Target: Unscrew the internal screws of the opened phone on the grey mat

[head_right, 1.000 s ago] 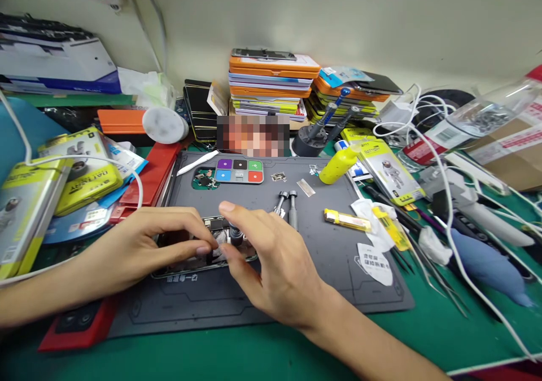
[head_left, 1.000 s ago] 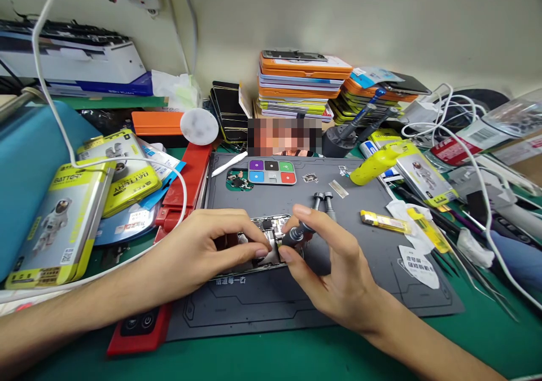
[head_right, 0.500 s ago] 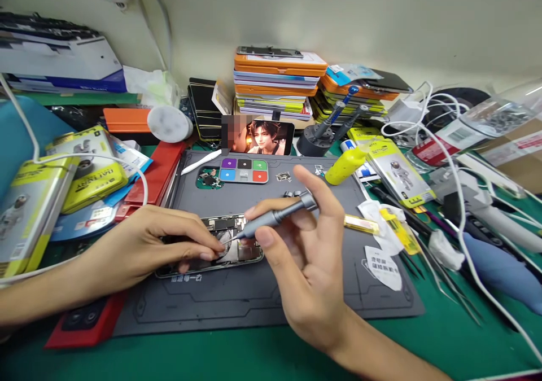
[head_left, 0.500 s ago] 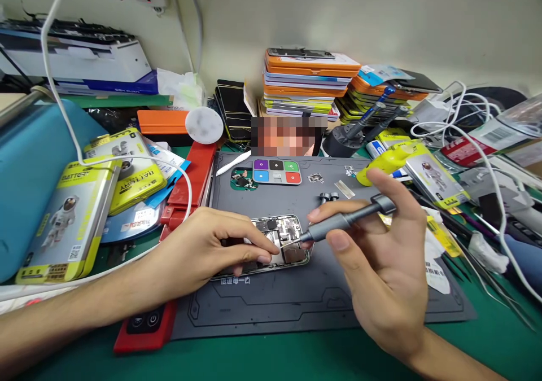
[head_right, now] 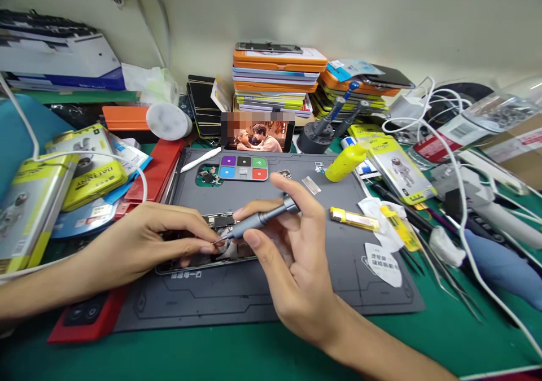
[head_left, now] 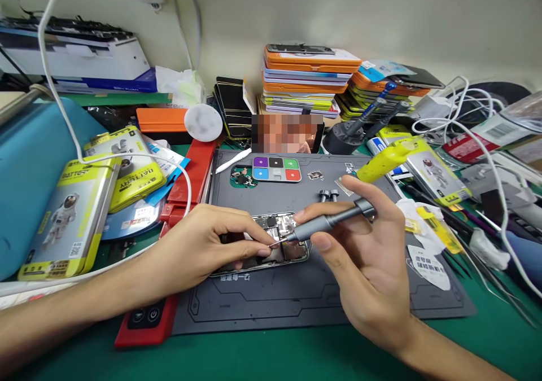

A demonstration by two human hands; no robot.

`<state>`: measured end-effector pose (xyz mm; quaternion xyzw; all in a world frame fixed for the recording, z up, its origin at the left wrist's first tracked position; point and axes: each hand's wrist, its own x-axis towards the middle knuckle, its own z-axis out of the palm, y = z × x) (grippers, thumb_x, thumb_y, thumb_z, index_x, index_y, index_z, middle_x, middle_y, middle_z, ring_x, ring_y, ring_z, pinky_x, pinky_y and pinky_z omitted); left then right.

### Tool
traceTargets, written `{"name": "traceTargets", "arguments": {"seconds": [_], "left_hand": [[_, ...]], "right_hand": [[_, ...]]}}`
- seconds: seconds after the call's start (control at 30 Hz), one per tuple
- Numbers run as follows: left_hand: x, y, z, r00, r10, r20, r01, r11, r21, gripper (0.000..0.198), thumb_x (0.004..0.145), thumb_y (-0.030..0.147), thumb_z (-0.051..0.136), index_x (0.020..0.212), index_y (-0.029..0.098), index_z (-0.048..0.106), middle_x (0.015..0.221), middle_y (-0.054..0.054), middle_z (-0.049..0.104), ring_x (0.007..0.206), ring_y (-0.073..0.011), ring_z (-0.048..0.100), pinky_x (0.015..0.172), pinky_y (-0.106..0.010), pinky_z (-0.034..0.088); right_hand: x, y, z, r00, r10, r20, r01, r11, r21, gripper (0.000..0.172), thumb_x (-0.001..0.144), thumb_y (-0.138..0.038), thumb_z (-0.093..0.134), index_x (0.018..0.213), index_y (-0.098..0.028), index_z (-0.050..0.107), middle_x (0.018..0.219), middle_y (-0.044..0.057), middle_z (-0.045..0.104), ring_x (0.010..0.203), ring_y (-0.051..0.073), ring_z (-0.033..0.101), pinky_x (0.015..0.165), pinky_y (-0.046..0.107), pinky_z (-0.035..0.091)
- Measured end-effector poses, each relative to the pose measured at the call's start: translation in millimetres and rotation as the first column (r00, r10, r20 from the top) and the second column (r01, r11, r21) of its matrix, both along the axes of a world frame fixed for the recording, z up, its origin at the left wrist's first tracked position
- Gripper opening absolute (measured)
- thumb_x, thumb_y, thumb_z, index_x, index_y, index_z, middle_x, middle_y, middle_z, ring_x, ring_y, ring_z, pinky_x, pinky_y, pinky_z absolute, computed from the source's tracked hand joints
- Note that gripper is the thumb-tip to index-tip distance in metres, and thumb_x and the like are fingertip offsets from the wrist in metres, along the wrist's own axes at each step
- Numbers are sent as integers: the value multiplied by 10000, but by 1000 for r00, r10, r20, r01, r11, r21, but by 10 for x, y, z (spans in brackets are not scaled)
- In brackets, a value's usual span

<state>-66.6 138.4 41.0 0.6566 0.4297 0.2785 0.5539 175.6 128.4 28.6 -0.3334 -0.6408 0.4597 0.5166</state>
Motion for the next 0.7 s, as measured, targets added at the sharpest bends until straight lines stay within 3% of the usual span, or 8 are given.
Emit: {"name": "traceTargets", "arguments": {"seconds": [0.13,0.4,0.7], "left_hand": [[0,-1,5,1000,14,-8,-14,1000,0,110,995,278,769,975,232,867,860,28,812,633,-85,666,600,-156,527],[-1,-9,33,999,34,-8,-34,999,-22,107,984,289,785,955,242,877,851,25,823,634,-84,665,592,-151,514],[3,3,44,998,56,0,-56,998,-37,103,978,292,799,969,243,889,875,17,839,638,-87,669,598,-154,526]], "right_hand": [[1,-1,0,999,-20,31,20,1000,2,535,1088,-174,617,1534,-406,434,1152,17,757,1121,190,742,840,319,700],[-15,23,20,1000,-20,-11,20,998,-58,446,1102,-202,601,1477,-396,460,1154,19,762,1011,185,762,805,339,708],[-35,38,36,997,3,-82,-12,995,-99,407,1098,-167,601,1427,-379,490,1164,17,768,956,157,770,863,321,716]]}}
